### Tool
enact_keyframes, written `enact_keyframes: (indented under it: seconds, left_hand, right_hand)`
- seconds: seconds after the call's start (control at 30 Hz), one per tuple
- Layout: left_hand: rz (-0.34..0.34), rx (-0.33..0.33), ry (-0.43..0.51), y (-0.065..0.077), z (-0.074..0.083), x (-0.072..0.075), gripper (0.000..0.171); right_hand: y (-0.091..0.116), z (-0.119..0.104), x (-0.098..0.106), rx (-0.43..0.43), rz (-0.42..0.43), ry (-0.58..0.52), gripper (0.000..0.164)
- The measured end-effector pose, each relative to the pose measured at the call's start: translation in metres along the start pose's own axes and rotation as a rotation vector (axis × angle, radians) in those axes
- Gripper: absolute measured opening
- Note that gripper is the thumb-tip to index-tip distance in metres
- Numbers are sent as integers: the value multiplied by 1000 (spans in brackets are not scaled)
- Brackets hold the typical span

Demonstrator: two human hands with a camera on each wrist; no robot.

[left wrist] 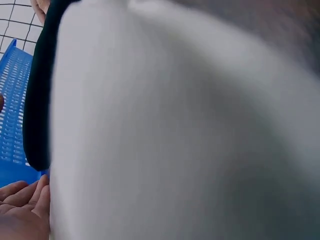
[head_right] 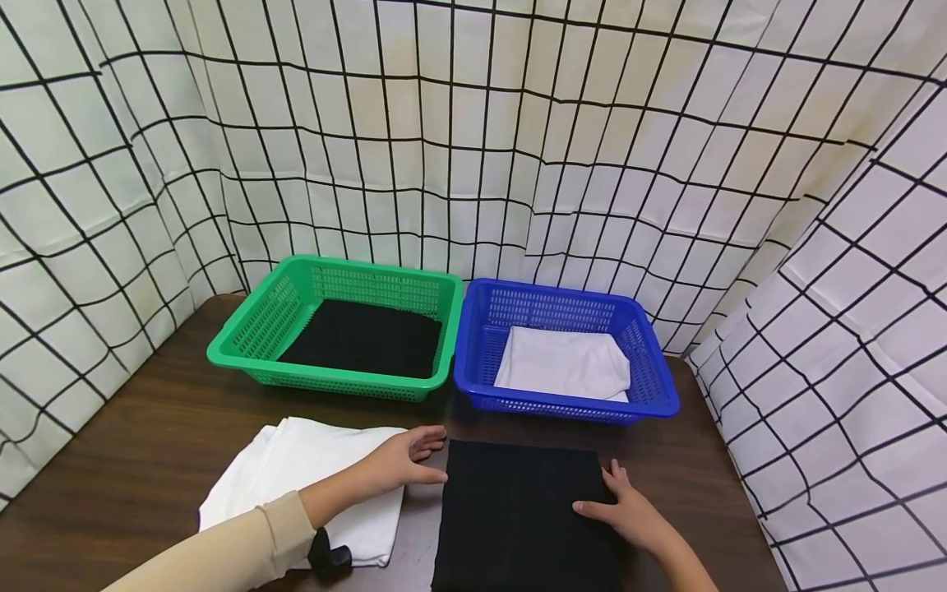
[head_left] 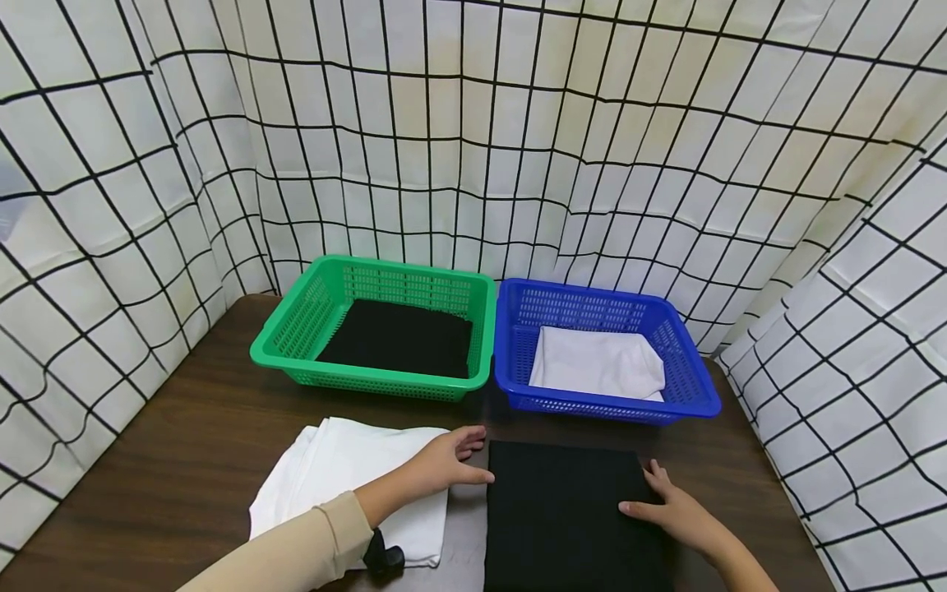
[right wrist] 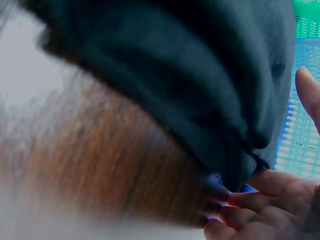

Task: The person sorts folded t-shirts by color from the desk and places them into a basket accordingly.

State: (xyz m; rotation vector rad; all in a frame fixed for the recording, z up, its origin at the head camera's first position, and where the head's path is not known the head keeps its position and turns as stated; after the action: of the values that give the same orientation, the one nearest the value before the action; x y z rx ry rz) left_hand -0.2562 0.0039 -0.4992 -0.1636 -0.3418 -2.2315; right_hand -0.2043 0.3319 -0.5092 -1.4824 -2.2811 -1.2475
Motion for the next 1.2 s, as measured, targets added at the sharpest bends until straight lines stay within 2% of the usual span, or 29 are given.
enact_keyframes:
  seconds: [0.13,0.37,0.73,0.97,1.2]
  left_hand:
    - [4,13,9,0,-1,-3,74]
    - [-2,30,78,-3,-3,-7,74]
    - [14,46,126,-3,-2,-9,75]
    - [43,45,148,-3,0,-9,74]
    - [76,48,161,-7,-2,-7,73]
  right_hand:
    - [1,-4,-1,2,2,-18,98]
    - [5,-7,-3,9,11,-70,96]
    - [10,-5,6,-1,120,-217,77]
    - [7,2,8,15,119,-414,70]
    - [4,4,6,23,90,-450,71]
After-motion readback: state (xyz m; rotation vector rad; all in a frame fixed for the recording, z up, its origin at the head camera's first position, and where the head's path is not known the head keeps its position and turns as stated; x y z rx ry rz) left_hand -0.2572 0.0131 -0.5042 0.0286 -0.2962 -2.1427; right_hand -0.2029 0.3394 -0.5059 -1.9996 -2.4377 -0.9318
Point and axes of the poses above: each hand's wrist, its own y-axis away from the middle knuckle, its own x-axis out of the back of the hand, z = x × y, the point moved 8 cm from there along -y, towards the middle knuckle, and after that the axes turned 7 degrees about -z, right-handed, at the moved point
